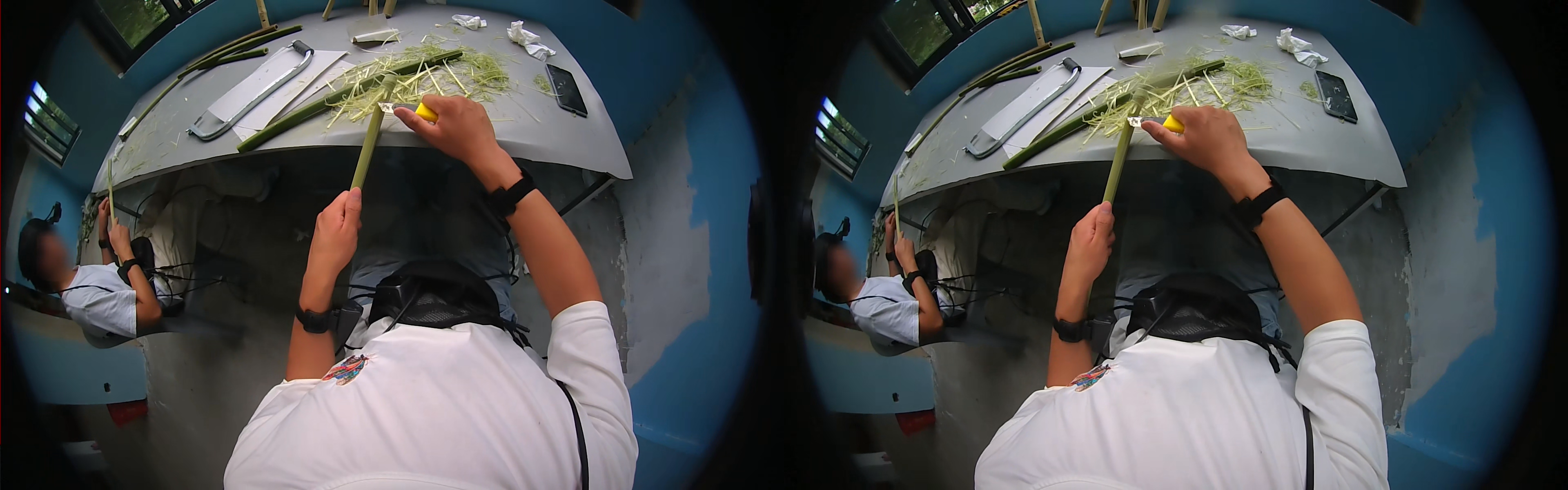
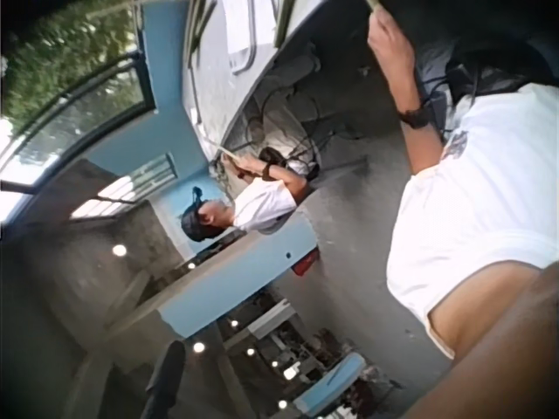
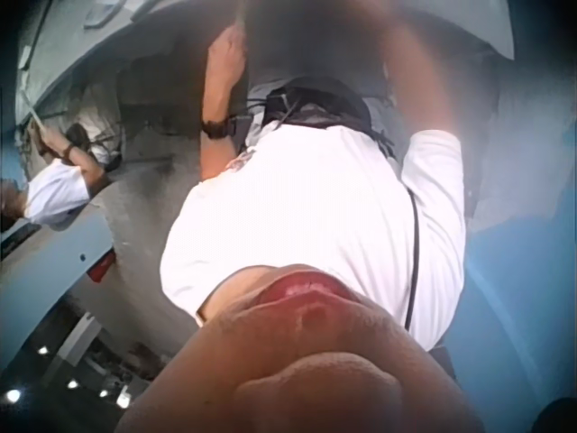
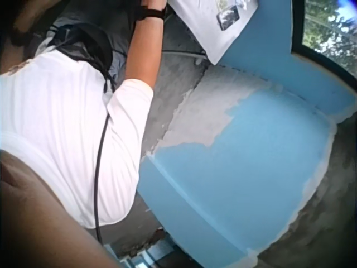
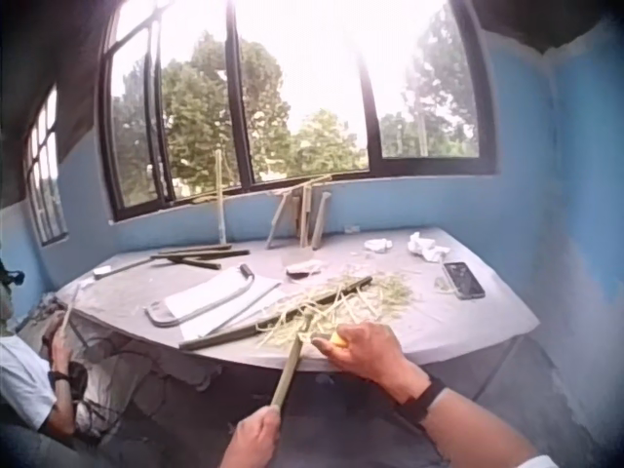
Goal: Shaving the outer layer of green bamboo stalks using a utility knife on a metal table.
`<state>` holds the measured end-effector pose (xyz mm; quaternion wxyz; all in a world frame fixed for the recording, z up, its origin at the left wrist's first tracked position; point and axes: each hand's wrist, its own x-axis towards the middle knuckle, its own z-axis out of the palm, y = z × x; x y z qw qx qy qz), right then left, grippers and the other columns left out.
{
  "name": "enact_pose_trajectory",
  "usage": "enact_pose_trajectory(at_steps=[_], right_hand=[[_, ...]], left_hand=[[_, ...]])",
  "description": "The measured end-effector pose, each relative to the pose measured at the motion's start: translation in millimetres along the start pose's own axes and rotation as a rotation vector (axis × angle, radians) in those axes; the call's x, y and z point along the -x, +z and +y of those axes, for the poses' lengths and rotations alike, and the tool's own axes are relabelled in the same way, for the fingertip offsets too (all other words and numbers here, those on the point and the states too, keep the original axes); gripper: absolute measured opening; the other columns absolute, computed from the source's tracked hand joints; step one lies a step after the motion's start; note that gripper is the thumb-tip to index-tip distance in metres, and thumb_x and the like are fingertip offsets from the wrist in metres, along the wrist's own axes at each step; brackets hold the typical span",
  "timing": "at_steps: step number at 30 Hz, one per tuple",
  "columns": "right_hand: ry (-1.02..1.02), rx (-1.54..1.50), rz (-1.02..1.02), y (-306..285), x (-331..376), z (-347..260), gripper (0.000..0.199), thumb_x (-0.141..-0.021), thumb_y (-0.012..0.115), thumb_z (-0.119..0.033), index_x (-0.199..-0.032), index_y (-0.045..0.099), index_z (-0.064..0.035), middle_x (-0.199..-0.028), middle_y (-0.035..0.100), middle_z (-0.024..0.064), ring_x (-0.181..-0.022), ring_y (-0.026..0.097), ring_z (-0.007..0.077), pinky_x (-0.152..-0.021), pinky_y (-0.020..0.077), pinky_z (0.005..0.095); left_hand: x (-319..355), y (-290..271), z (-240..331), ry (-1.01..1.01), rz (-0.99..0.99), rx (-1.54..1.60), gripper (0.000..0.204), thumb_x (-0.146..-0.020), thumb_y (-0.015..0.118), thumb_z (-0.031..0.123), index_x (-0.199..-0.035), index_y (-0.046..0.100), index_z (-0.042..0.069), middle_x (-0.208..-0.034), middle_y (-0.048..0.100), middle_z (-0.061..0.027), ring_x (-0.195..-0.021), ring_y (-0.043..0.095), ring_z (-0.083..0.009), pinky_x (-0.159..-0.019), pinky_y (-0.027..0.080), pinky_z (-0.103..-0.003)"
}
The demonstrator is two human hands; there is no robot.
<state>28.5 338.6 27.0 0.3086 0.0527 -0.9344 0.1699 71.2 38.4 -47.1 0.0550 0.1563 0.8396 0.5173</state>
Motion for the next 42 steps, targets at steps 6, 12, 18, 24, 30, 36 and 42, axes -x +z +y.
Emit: enact_pose_trajectory(at_steps=[6, 12, 18, 24, 30, 36, 42], right_hand=[[-0.037, -0.054, -0.026, -6.8, 0.2, -3.6, 0.075, -0.103, 0.066, -0.074, -0.071, 0.063, -0.0057, -0.065, 0.064, 0.0182, -0.066, 0.069, 0.0433, -0.061, 0.0515, 0.0534], [-0.034, -0.047, -0.009, -6.8, 0.1, 0.2, 0.075, -0.102, 0.066, -0.074, -0.072, 0.064, -0.0059, -0.066, 0.066, 0.019, -0.068, 0.069, 0.0448, -0.061, 0.0523, 0.0545], [-0.002, -0.016, -0.024, -2.4, 1.7, 3.3, 0.075, -0.101, 0.066, -0.076, -0.074, 0.069, -0.0068, -0.067, 0.068, 0.0191, -0.069, 0.071, 0.0449, -0.063, 0.055, 0.0548], [0.014, -0.013, 0.004, -3.9, 2.3, 2.6, 0.075, -0.101, 0.066, -0.077, -0.073, 0.07, -0.0074, -0.068, 0.07, 0.019, -0.069, 0.073, 0.0445, -0.063, 0.0569, 0.0543], [0.051, 0.047, 0.022, 0.1, 1.6, 5.7, 0.074, -0.102, 0.065, -0.076, -0.077, 0.071, -0.0071, -0.069, 0.071, 0.0203, -0.07, 0.074, 0.0443, -0.063, 0.0575, 0.0545], [0.05, 0.058, 0.029, -0.1, -0.6, 4.5, 0.074, -0.103, 0.064, -0.076, -0.077, 0.07, -0.0066, -0.069, 0.07, 0.0199, -0.071, 0.074, 0.0437, -0.063, 0.0577, 0.0538], [0.037, 0.002, 0.02, -6.3, -4.0, -1.2, 0.074, -0.104, 0.064, -0.075, -0.075, 0.067, -0.0066, -0.066, 0.067, 0.0184, -0.067, 0.071, 0.0432, -0.061, 0.0544, 0.0529]], left_hand=[[-25.7, 10.7, 30.8, 0.077, 0.11, -0.144, 0.058, -0.121, 0.047, 0.05, -0.093, 0.057, 0.0, -0.072, 0.059, -0.0218, -0.066, 0.061, -0.044, -0.063, 0.047, -0.05], [-37.0, 25.6, 43.9, 0.109, 0.146, -0.163, 0.058, -0.121, 0.047, 0.05, -0.094, 0.058, 0.0, -0.07, 0.057, -0.0201, -0.063, 0.057, -0.0398, -0.063, 0.046, -0.048], [-37.6, 28.6, 37.2, 0.114, 0.139, -0.155, 0.058, -0.121, 0.047, 0.049, -0.093, 0.058, 0.0, -0.07, 0.06, -0.0175, -0.064, 0.062, -0.0382, -0.063, 0.048, -0.048], [-32.1, 31.4, 36.0, 0.108, 0.142, -0.173, 0.059, -0.121, 0.046, 0.049, -0.092, 0.058, -0.001, -0.07, 0.061, -0.0163, -0.063, 0.064, -0.0362, -0.063, 0.048, -0.047], [-8.9, 29.7, 32.9, 0.078, 0.128, -0.159, 0.057, -0.121, 0.048, 0.047, -0.091, 0.056, 0.0, -0.069, 0.058, -0.0179, -0.061, 0.059, -0.0371, -0.06, 0.046, -0.047], [22.1, 15.6, 20.3, 0.007, 0.09, -0.148, 0.054, -0.121, 0.049, 0.044, -0.092, 0.054, -0.001, -0.069, 0.054, -0.0238, -0.062, 0.055, -0.0458, -0.059, 0.043, -0.051], [8.6, 8.8, 24.7, 0.011, 0.098, -0.124, 0.056, -0.121, 0.048, 0.047, -0.093, 0.054, -0.002, -0.071, 0.053, -0.0248, -0.065, 0.052, -0.0479, -0.062, 0.044, -0.053]])
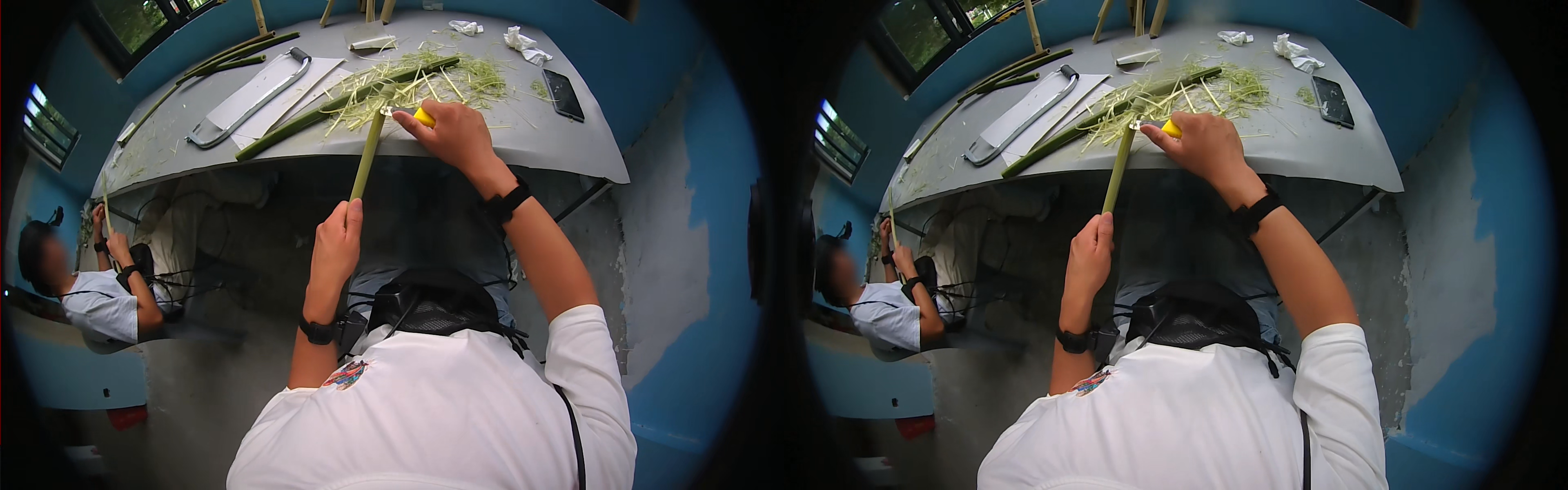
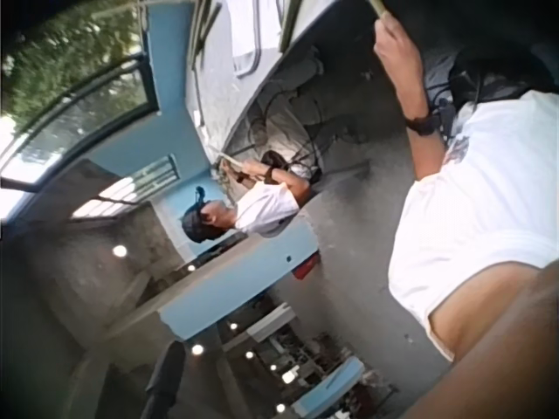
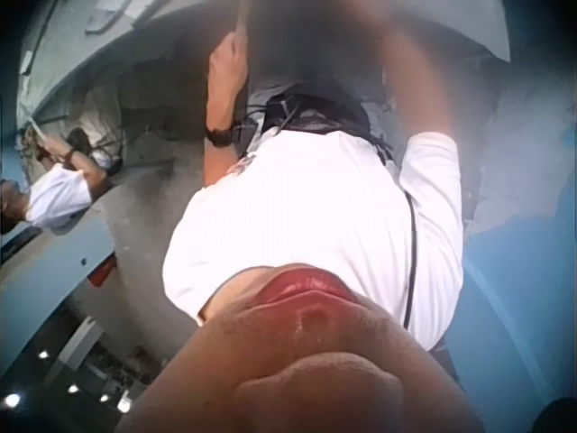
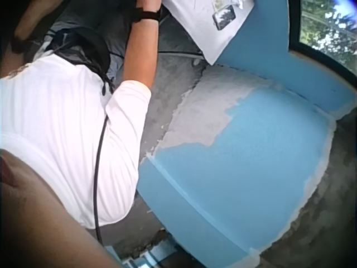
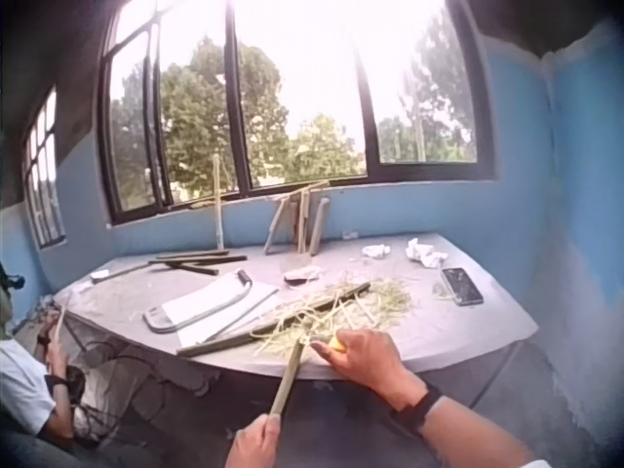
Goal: Shaving the outer layer of green bamboo stalks using a utility knife on a metal table.
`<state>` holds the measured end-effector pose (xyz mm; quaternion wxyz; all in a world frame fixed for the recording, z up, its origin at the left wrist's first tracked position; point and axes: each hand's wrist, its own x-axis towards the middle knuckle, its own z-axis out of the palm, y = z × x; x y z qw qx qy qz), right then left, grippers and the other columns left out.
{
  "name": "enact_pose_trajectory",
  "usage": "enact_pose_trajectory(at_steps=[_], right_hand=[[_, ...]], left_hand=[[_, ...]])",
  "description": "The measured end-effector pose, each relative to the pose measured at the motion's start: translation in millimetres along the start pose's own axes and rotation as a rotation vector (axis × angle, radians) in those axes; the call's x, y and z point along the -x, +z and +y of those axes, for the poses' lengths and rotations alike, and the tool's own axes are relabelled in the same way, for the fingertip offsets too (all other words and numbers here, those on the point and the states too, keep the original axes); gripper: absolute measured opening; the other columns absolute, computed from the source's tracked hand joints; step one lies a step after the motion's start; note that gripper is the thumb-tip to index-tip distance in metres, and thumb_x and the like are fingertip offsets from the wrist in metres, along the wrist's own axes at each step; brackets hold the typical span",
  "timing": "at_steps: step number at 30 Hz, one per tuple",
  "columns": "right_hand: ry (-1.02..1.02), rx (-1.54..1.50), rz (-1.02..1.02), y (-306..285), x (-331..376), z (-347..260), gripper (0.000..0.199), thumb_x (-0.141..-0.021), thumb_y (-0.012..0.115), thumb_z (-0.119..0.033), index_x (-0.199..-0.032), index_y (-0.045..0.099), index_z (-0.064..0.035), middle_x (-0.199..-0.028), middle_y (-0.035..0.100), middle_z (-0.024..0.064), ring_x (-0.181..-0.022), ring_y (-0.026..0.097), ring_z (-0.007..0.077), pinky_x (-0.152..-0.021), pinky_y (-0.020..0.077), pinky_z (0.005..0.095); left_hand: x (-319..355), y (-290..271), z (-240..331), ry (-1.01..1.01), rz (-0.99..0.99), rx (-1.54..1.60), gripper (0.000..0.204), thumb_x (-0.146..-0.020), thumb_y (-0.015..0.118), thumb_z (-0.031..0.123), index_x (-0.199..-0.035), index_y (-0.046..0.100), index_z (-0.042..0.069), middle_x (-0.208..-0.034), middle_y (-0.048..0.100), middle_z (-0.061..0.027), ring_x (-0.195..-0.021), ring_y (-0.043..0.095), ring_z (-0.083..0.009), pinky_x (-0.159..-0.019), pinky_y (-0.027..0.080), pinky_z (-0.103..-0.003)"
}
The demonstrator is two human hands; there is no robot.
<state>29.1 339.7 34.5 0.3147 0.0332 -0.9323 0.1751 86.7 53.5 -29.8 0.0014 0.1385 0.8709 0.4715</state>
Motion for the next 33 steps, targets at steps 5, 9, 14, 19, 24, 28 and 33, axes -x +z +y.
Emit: enact_pose_trajectory(at_steps=[5, 9, 14, 19, 24, 28, 33], right_hand=[[-0.029, -0.047, -0.039, 3.8, -0.7, -7.1, 0.074, -0.103, 0.065, -0.074, -0.073, 0.064, -0.0061, -0.064, 0.064, 0.0174, -0.064, 0.069, 0.0418, -0.06, 0.0521, 0.0513], [-0.056, -0.06, -0.048, 2.5, -5.8, -7.9, 0.074, -0.104, 0.066, -0.073, -0.073, 0.063, -0.0058, -0.064, 0.063, 0.0175, -0.064, 0.068, 0.0411, -0.06, 0.0512, 0.0503], [-0.053, -0.061, -0.068, 1.5, -6.7, -8.1, 0.073, -0.103, 0.067, -0.072, -0.074, 0.064, -0.0054, -0.065, 0.064, 0.0179, -0.065, 0.068, 0.0411, -0.06, 0.0514, 0.0508], [-0.041, -0.019, -0.054, 6.3, -7.0, -5.9, 0.074, -0.098, 0.071, -0.075, -0.072, 0.069, -0.0065, -0.063, 0.067, 0.0183, -0.064, 0.071, 0.0417, -0.059, 0.0551, 0.0518], [-0.023, -0.002, -0.021, 10.8, -6.5, -7.9, 0.074, -0.097, 0.072, -0.076, -0.07, 0.07, -0.0065, -0.062, 0.067, 0.0184, -0.062, 0.071, 0.0415, -0.056, 0.0558, 0.0511], [0.002, 0.02, -0.023, 6.8, -6.3, -11.3, 0.074, -0.1, 0.069, -0.075, -0.073, 0.069, -0.0063, -0.064, 0.067, 0.0181, -0.064, 0.071, 0.0418, -0.06, 0.0558, 0.0514], [0.005, 0.042, 0.022, 8.3, -6.0, -12.0, 0.075, -0.101, 0.067, -0.075, -0.071, 0.067, -0.0066, -0.064, 0.067, 0.0189, -0.064, 0.071, 0.0426, -0.06, 0.0559, 0.0521]], left_hand=[[-22.2, 0.8, -1.4, 0.034, -0.007, 0.031, 0.057, -0.121, 0.048, 0.048, -0.094, 0.054, -0.002, -0.073, 0.054, -0.0259, -0.069, 0.053, -0.0507, -0.064, 0.046, -0.052], [-40.8, 5.1, 9.4, 0.026, -0.033, 0.095, 0.057, -0.121, 0.048, 0.048, -0.094, 0.054, -0.002, -0.074, 0.056, -0.0264, -0.073, 0.056, -0.0527, -0.066, 0.047, -0.052], [-47.8, 13.0, 15.3, 0.046, -0.008, 0.122, 0.055, -0.12, 0.05, 0.046, -0.094, 0.055, -0.002, -0.074, 0.058, -0.0266, -0.074, 0.059, -0.0547, -0.066, 0.048, -0.053], [-47.1, 14.2, 17.5, 0.094, 0.059, 0.02, 0.053, -0.12, 0.052, 0.044, -0.094, 0.057, -0.002, -0.074, 0.062, -0.0295, -0.076, 0.064, -0.0566, -0.065, 0.048, -0.058], [-43.8, 10.6, 15.7, 0.092, 0.104, -0.095, 0.054, -0.119, 0.052, 0.046, -0.093, 0.058, 0.0, -0.075, 0.064, -0.0306, -0.078, 0.066, -0.057, -0.064, 0.048, -0.06], [-37.5, 8.0, 15.9, 0.081, 0.093, -0.095, 0.054, -0.119, 0.052, 0.047, -0.093, 0.058, 0.0, -0.074, 0.064, -0.03, -0.076, 0.066, -0.0568, -0.063, 0.048, -0.06], [-16.9, 0.9, 10.9, 0.061, 0.071, -0.077, 0.053, -0.119, 0.053, 0.045, -0.093, 0.057, 0.0, -0.071, 0.063, -0.0289, -0.072, 0.065, -0.0555, -0.06, 0.047, -0.059]])
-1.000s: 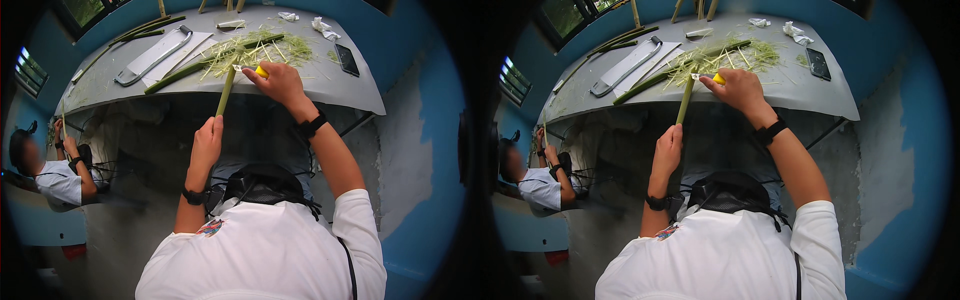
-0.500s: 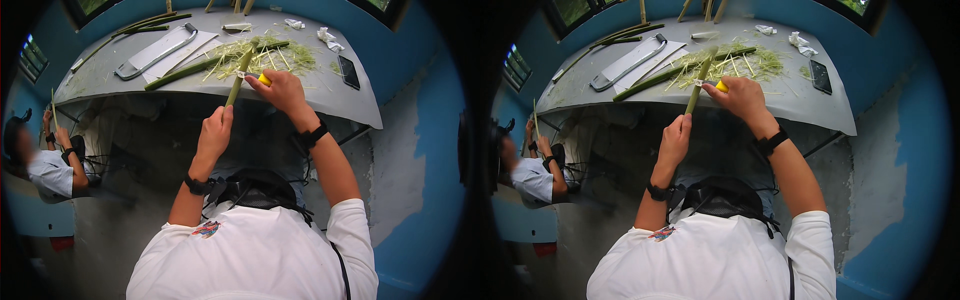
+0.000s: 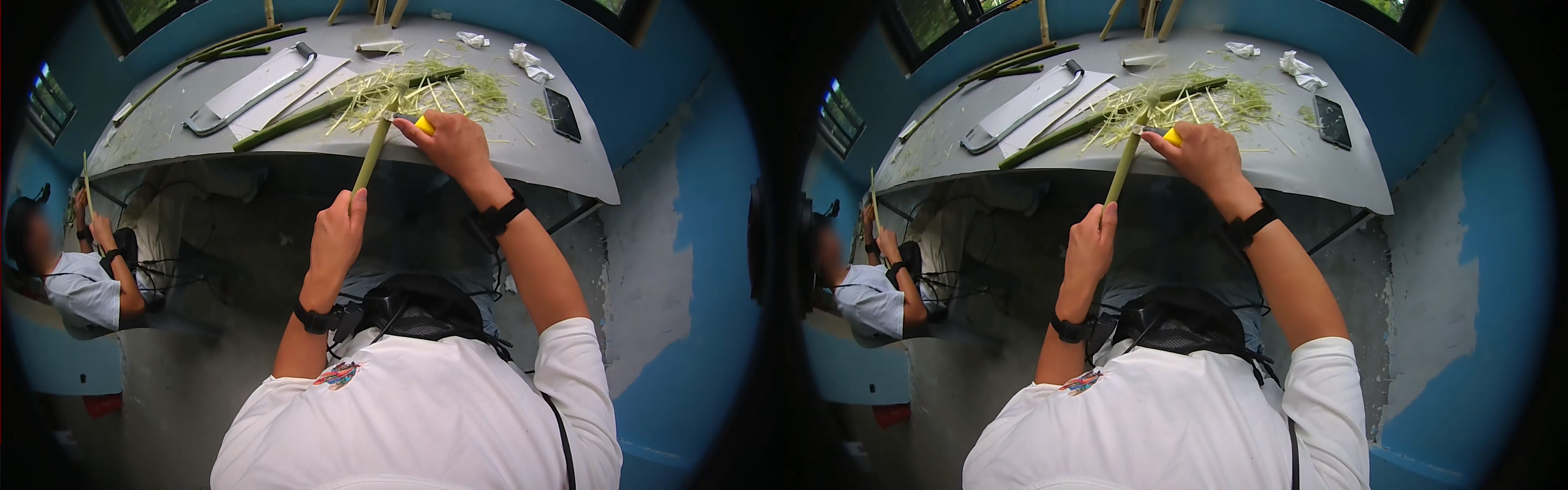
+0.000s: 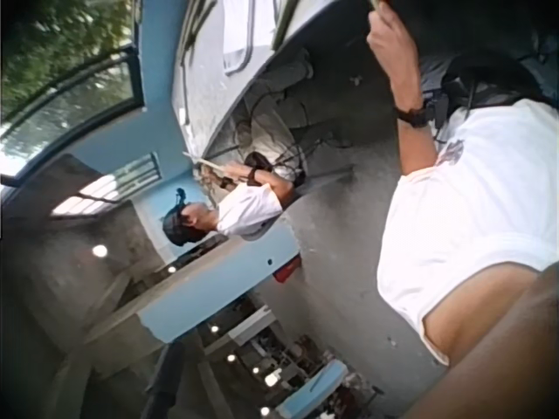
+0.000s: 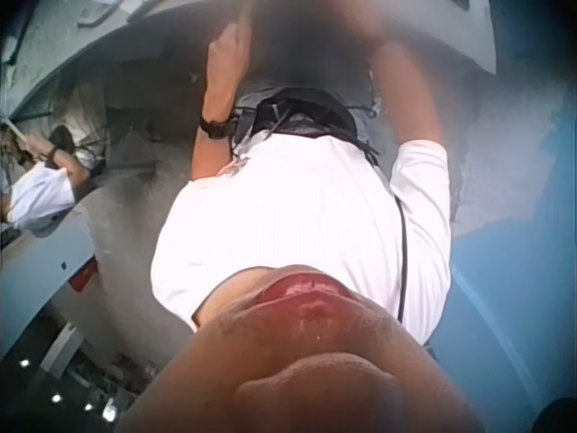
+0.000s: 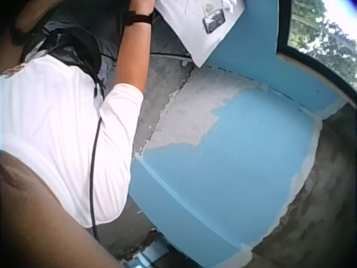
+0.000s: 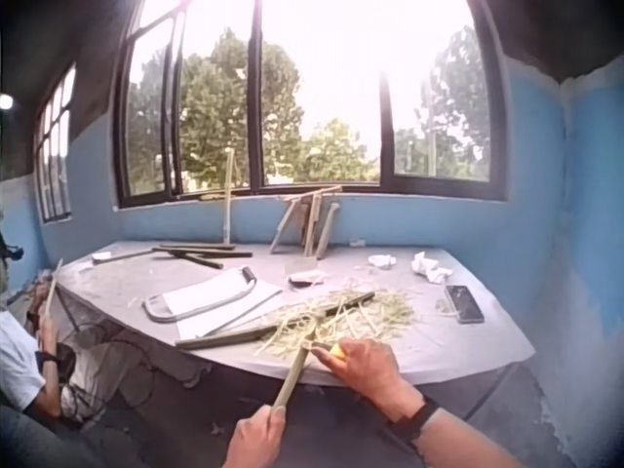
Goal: Shaving the outer layer of green bamboo stalks using a utility knife on a metal table.
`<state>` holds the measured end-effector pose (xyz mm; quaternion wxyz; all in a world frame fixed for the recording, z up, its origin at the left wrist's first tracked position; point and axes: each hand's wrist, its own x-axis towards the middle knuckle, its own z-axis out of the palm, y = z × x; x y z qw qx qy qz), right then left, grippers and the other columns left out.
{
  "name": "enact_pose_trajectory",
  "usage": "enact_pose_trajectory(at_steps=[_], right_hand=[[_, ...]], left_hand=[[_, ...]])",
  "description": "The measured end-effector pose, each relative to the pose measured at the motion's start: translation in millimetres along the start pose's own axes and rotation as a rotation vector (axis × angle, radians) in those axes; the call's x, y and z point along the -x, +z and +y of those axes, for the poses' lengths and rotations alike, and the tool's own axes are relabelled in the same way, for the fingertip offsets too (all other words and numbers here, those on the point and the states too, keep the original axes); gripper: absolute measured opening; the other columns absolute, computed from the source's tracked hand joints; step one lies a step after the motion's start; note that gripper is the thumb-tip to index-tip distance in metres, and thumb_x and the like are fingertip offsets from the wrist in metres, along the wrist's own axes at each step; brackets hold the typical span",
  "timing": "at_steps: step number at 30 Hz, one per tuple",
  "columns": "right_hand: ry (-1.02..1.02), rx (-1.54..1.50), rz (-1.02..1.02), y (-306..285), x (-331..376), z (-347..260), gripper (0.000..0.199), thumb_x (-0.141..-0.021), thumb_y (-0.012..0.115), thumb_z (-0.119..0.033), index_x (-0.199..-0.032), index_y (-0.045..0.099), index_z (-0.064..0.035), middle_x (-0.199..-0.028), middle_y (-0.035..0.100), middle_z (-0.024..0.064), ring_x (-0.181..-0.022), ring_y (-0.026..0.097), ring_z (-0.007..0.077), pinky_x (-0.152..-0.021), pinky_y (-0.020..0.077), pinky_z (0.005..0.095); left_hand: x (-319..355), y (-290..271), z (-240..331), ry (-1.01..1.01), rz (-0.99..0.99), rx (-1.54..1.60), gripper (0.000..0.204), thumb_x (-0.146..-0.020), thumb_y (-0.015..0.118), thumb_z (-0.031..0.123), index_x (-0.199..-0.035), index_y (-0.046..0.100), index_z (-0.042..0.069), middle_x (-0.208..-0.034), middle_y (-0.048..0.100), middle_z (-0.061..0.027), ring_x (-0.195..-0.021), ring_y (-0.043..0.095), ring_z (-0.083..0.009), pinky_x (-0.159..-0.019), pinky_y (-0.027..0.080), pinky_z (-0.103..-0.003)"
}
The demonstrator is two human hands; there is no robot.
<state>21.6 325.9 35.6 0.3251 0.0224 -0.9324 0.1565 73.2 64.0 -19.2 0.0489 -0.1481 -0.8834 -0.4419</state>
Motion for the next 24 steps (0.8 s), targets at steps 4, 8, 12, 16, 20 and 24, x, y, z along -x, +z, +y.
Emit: enact_pose_trajectory(at_steps=[4, 8, 12, 16, 20, 24], right_hand=[[-0.01, 0.005, 0.007, 1.8, 1.7, -1.7, 0.075, -0.102, 0.066, -0.075, -0.071, 0.065, -0.0069, -0.064, 0.066, 0.0189, -0.064, 0.071, 0.0428, -0.06, 0.0556, 0.0523], [0.045, 0.022, -0.029, -1.4, 0.9, -5.8, 0.075, -0.103, 0.064, -0.076, -0.072, 0.065, -0.0071, -0.065, 0.067, 0.0189, -0.065, 0.072, 0.0427, -0.06, 0.0554, 0.0523], [0.05, 0.019, -0.033, -1.1, 0.4, -9.4, 0.076, -0.103, 0.064, -0.076, -0.073, 0.065, -0.0072, -0.066, 0.067, 0.0184, -0.066, 0.072, 0.0427, -0.06, 0.0546, 0.0526], [0.058, 0.004, -0.096, -7.1, -4.1, -15.1, 0.075, -0.103, 0.064, -0.076, -0.073, 0.064, -0.0071, -0.066, 0.067, 0.0175, -0.065, 0.071, 0.0432, -0.059, 0.0529, 0.0528], [0.082, 0.006, -0.108, -10.8, -11.5, -27.0, 0.075, -0.102, 0.064, -0.077, -0.073, 0.066, -0.0079, -0.067, 0.069, 0.0166, -0.066, 0.072, 0.0413, -0.061, 0.055, 0.0527], [0.082, -0.004, -0.085, -6.1, -12.6, -35.2, 0.072, -0.102, 0.067, -0.074, -0.075, 0.065, -0.0076, -0.065, 0.067, 0.0161, -0.065, 0.071, 0.0414, -0.06, 0.0537, 0.0517]], left_hand=[[10.9, -4.4, -10.6, 0.025, 0.015, -0.039, 0.052, -0.119, 0.054, 0.044, -0.092, 0.057, 0.0, -0.069, 0.062, -0.0279, -0.07, 0.064, -0.0548, -0.058, 0.046, -0.058], [20.5, -9.2, -14.4, 0.017, 0.014, -0.053, 0.051, -0.119, 0.054, 0.044, -0.092, 0.056, 0.001, -0.068, 0.061, -0.0273, -0.069, 0.064, -0.0546, -0.057, 0.045, -0.057], [23.4, -15.3, -16.0, 0.009, -0.001, -0.03, 0.052, -0.119, 0.054, 0.044, -0.092, 0.055, 0.0, -0.067, 0.058, -0.0262, -0.067, 0.062, -0.0538, -0.058, 0.045, -0.056], [19.3, -27.0, -14.4, -0.043, -0.063, 0.065, 0.054, -0.12, 0.053, 0.046, -0.092, 0.056, 0.0, -0.067, 0.056, -0.0236, -0.064, 0.058, -0.0491, -0.059, 0.045, -0.052], [11.8, -35.2, -24.3, -0.108, -0.144, 0.16, 0.056, -0.119, 0.052, 0.049, -0.093, 0.058, -0.001, -0.071, 0.056, -0.0223, -0.066, 0.057, -0.0446, -0.063, 0.047, -0.049], [3.9, -33.9, -39.7, -0.105, -0.164, 0.185, 0.06, -0.12, 0.049, 0.053, -0.092, 0.056, 0.0, -0.069, 0.052, -0.0081, -0.065, 0.05, -0.0197, -0.064, 0.046, -0.041]])
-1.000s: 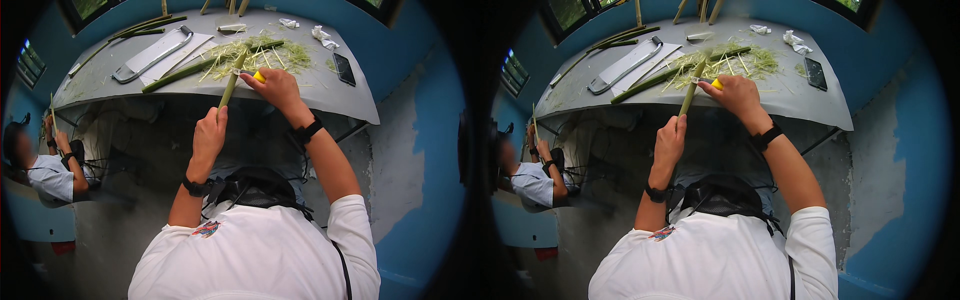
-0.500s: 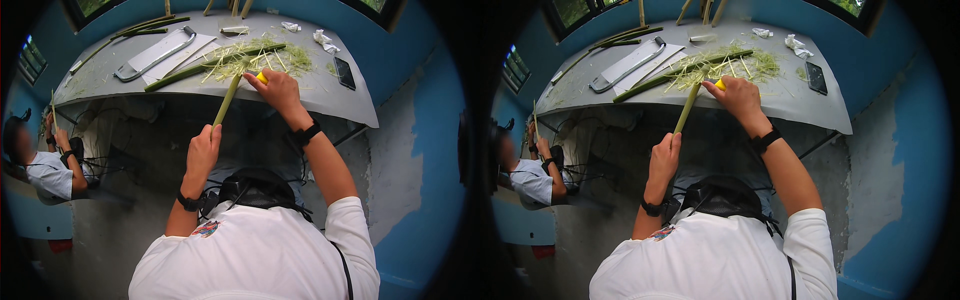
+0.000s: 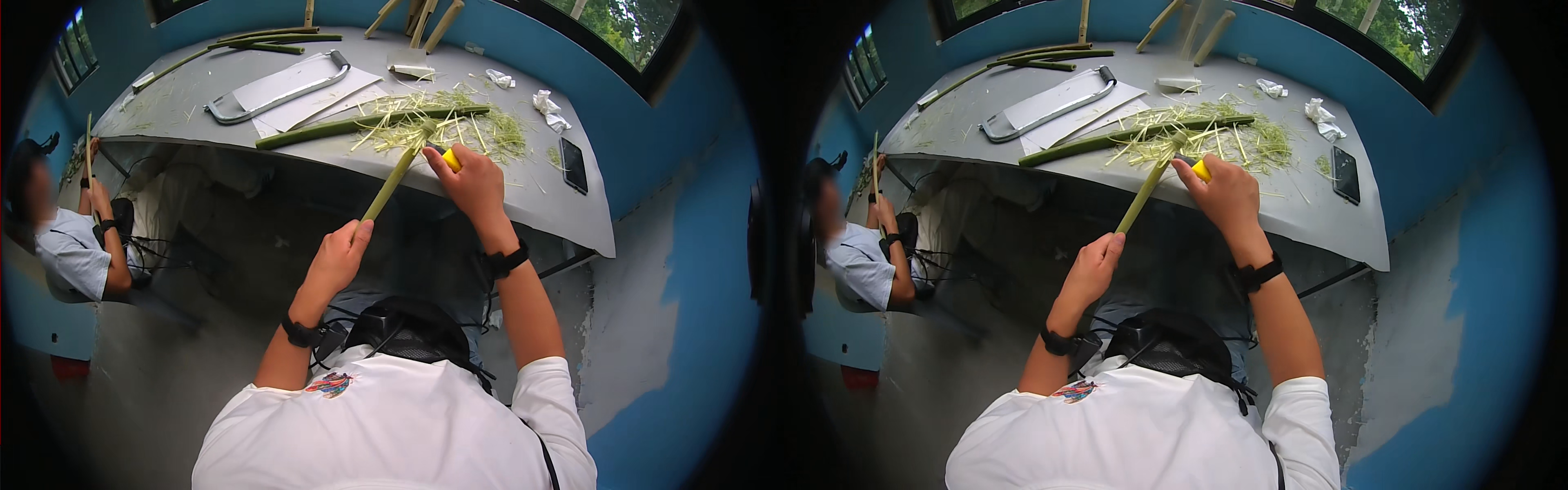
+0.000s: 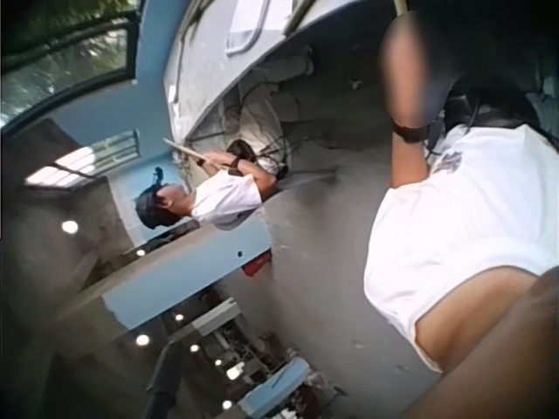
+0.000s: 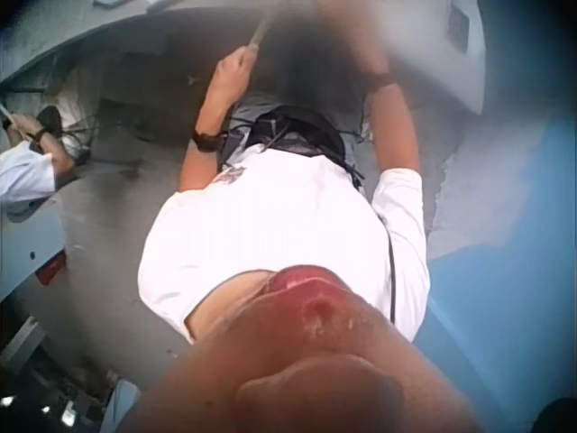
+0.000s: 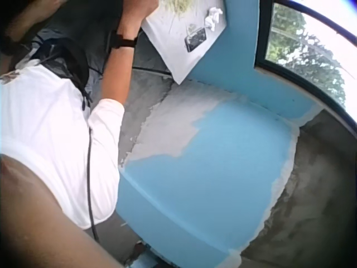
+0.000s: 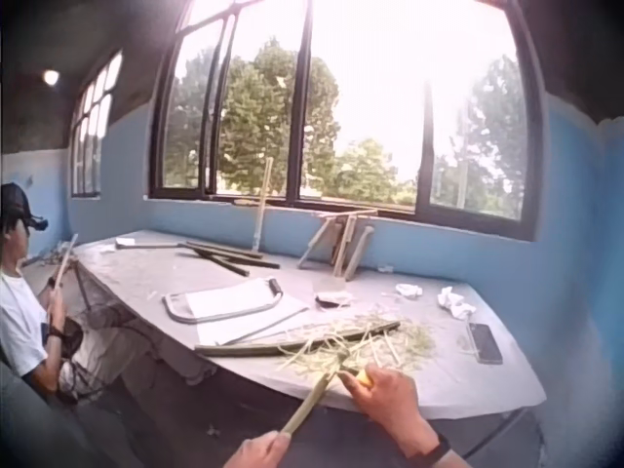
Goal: Shaving the outer layer of green bamboo stalks using a utility knife on a metal table.
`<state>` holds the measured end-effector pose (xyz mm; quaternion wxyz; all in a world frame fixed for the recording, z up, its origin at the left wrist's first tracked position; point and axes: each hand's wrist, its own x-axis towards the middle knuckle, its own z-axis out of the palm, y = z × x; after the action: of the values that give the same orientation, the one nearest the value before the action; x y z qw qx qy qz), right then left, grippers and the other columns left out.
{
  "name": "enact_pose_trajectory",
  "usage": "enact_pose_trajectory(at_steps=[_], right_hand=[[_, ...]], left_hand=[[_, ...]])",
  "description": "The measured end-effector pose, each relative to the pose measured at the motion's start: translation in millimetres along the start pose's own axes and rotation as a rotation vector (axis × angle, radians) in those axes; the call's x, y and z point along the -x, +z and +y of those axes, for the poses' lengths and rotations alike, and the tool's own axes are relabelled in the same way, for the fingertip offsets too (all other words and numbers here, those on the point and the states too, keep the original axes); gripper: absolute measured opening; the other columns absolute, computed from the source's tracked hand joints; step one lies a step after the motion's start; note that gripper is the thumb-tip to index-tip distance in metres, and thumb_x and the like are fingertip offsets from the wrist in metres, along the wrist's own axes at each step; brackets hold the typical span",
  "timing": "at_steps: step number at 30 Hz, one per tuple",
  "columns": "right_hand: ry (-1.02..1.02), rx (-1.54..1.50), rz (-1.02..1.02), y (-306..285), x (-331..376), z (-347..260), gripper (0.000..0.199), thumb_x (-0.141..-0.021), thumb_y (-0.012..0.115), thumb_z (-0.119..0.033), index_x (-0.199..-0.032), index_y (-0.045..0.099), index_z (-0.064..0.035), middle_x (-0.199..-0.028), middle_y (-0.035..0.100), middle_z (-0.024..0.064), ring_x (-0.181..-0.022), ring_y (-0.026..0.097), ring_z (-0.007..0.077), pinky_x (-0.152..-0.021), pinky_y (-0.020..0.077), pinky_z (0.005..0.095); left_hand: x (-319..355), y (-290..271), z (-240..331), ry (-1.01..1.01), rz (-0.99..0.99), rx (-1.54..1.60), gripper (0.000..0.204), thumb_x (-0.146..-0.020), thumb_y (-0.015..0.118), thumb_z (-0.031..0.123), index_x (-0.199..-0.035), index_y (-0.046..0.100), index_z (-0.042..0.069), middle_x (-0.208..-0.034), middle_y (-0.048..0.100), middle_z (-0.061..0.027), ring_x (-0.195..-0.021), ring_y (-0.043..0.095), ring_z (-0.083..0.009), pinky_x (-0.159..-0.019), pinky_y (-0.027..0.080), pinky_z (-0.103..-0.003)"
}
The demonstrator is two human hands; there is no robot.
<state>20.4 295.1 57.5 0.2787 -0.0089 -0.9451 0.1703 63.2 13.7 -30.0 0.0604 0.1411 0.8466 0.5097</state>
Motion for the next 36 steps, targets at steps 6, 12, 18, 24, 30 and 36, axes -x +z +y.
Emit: enact_pose_trajectory(at_steps=[6, 12, 18, 24, 30, 36], right_hand=[[-0.022, -0.022, 0.044, 8.3, 0.3, 3.9, 0.071, -0.102, 0.069, -0.072, -0.074, 0.062, -0.0073, -0.063, 0.064, 0.0157, -0.062, 0.069, 0.0416, -0.057, 0.0511, 0.0512], [-0.029, -0.017, 0.061, 9.8, -0.3, 6.1, 0.071, -0.102, 0.069, -0.072, -0.073, 0.061, -0.0073, -0.062, 0.063, 0.0157, -0.061, 0.067, 0.0417, -0.056, 0.0505, 0.0514], [-0.029, -0.018, 0.065, 10.5, -1.1, 5.8, 0.071, -0.102, 0.07, -0.072, -0.073, 0.061, -0.0077, -0.062, 0.063, 0.0157, -0.061, 0.068, 0.0415, -0.056, 0.0506, 0.0517], [-0.043, -0.021, 0.08, 10.0, 1.0, 9.0, 0.07, -0.101, 0.071, -0.071, -0.073, 0.06, -0.0076, -0.062, 0.063, 0.0156, -0.061, 0.068, 0.0416, -0.056, 0.0508, 0.0519], [-0.036, -0.029, 0.072, 7.9, 1.6, 8.5, 0.071, -0.101, 0.071, -0.072, -0.073, 0.06, -0.0075, -0.063, 0.063, 0.0154, -0.061, 0.067, 0.0413, -0.057, 0.0508, 0.0516], [-0.031, -0.019, 0.074, 9.3, -0.6, 9.3, 0.072, -0.1, 0.071, -0.073, -0.072, 0.06, -0.0075, -0.063, 0.063, 0.0148, -0.06, 0.067, 0.0403, -0.057, 0.0511, 0.0508]], left_hand=[[-10.8, 7.5, -7.6, 0.028, 0.035, -0.037, 0.058, -0.119, 0.052, 0.052, -0.095, 0.06, -0.001, -0.074, 0.061, -0.0254, -0.075, 0.062, -0.0527, -0.066, 0.05, -0.053], [-12.8, 13.4, -9.8, 0.045, 0.072, -0.054, 0.055, -0.118, 0.054, 0.049, -0.096, 0.06, 0.0, -0.073, 0.061, -0.0272, -0.079, 0.063, -0.0565, -0.064, 0.049, -0.055], [-15.1, 13.1, -9.6, 0.038, 0.067, -0.048, 0.054, -0.118, 0.054, 0.048, -0.097, 0.06, -0.001, -0.074, 0.061, -0.0278, -0.08, 0.062, -0.057, -0.065, 0.049, -0.055], [-12.5, 16.5, -8.3, 0.024, 0.06, -0.045, 0.054, -0.119, 0.054, 0.048, -0.098, 0.061, -0.001, -0.074, 0.061, -0.0279, -0.079, 0.061, -0.0571, -0.064, 0.049, -0.054], [-12.0, 17.6, -8.7, 0.02, 0.053, -0.028, 0.056, -0.118, 0.054, 0.05, -0.098, 0.061, -0.001, -0.074, 0.059, -0.0273, -0.076, 0.059, -0.0558, -0.065, 0.049, -0.053], [-14.4, 15.6, -9.8, 0.021, 0.041, -0.015, 0.059, -0.118, 0.052, 0.053, -0.098, 0.061, -0.002, -0.073, 0.057, -0.0252, -0.071, 0.056, -0.0509, -0.065, 0.049, -0.051]])
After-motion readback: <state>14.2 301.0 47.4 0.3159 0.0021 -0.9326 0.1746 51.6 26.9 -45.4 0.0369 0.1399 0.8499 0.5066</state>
